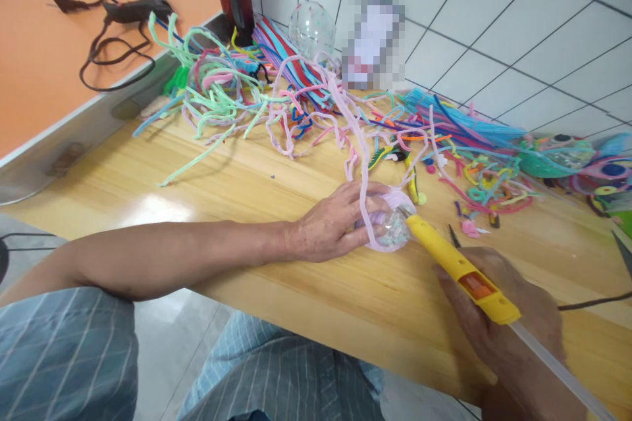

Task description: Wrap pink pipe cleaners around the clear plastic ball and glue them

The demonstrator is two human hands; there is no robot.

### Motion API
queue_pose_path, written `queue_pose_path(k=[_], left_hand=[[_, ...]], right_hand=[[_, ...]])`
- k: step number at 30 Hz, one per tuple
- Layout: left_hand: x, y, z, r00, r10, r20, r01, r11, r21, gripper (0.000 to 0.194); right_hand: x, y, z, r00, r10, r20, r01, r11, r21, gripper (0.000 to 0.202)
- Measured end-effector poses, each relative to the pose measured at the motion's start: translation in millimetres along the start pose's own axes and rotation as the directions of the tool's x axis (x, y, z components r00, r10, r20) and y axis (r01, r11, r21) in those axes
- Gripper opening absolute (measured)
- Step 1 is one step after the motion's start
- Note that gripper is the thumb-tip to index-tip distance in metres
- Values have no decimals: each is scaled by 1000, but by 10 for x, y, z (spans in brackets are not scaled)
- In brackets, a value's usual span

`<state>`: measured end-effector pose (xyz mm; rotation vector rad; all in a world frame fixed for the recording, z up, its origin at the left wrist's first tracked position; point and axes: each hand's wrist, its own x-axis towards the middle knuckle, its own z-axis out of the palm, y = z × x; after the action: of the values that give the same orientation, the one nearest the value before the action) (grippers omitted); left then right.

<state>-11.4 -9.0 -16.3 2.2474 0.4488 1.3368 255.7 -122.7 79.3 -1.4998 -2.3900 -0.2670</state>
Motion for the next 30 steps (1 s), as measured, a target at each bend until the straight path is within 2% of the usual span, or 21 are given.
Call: queue_pose_path(k=[6,11,15,22,26,30], left_hand=[[0,-1,12,1000,10,-15,-10,1000,-7,32],[6,-7,25,1000,15,-16,-15,1000,-6,28],[-2,-12,23,1000,-6,-4,6,1000,-22,29],[3,10,-6,1000,13,1,-13,1000,3,32],[6,8,4,999,33,-15,-32,999,17,31],[1,5,8,1000,23,2,-23,1000,4,30]], right_hand=[[45,-10,-3,999,30,-22,-28,997,67,8],[85,-19,5,995,-51,-83,52,999,9,10],[74,-40,-23,996,-63,-58,63,998,2,9],[-7,-142,-36,987,160,5,-159,987,-34,18],[5,-165,-36,986,162,-37,-163,986,-22,16],[27,-185,-47,989,148,-12,-148,989,5,18]])
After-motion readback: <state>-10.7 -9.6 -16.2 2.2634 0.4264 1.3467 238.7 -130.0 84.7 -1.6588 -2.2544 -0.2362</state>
